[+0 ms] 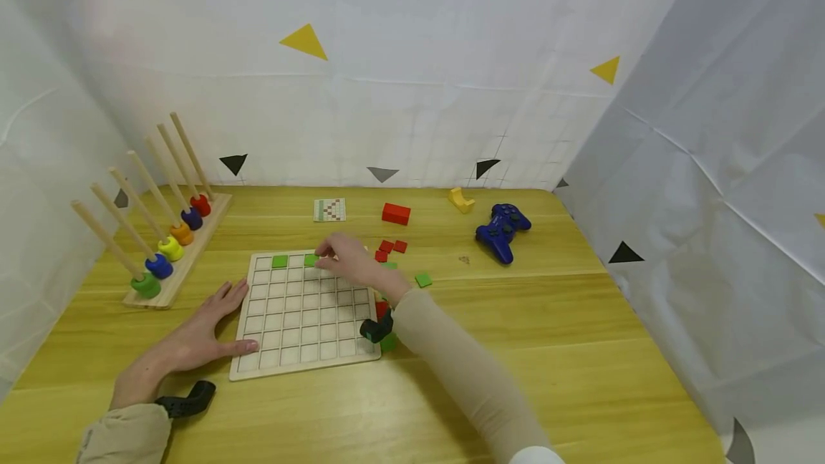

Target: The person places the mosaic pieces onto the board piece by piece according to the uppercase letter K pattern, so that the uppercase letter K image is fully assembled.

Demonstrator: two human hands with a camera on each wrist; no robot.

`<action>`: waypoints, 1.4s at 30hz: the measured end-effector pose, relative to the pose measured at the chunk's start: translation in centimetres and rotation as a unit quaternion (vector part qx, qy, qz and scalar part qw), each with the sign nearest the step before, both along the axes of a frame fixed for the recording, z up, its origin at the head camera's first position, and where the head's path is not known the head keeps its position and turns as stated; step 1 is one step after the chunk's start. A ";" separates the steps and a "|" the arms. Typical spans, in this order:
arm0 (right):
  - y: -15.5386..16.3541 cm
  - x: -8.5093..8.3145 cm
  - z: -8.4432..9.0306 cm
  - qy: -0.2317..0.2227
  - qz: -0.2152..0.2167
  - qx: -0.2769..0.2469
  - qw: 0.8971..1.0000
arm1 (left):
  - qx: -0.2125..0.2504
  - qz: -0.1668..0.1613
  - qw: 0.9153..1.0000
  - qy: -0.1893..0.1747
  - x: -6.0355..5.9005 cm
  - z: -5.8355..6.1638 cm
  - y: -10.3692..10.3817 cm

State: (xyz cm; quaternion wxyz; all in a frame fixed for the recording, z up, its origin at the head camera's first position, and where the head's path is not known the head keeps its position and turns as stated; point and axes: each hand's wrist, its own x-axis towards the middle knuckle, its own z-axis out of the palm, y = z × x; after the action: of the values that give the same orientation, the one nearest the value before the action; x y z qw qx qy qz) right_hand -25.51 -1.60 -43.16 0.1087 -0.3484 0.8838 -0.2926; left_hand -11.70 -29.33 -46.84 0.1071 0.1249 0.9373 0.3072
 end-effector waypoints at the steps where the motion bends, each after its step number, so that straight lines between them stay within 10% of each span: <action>1: -0.5 0.1 -0.1 0.004 0.003 0.005 1.000 | 0.000 0.000 1.000 -0.001 0.0 0.0 0.0; 17: -6.0 1.1 -1.6 0.031 -0.016 0.094 0.995 | 0.006 0.004 1.000 -0.008 0.2 0.3 0.2; 42: -6.1 1.1 -2.8 0.025 -0.031 0.062 0.997 | 0.006 0.004 1.000 -0.006 0.1 0.1 0.1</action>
State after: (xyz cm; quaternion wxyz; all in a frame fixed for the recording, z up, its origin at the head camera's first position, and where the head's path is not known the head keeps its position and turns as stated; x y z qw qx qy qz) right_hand -24.40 -7.69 -45.99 0.0991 -0.3206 0.9131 -0.2317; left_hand -11.62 -29.21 -46.73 0.1104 0.1199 0.9355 0.3135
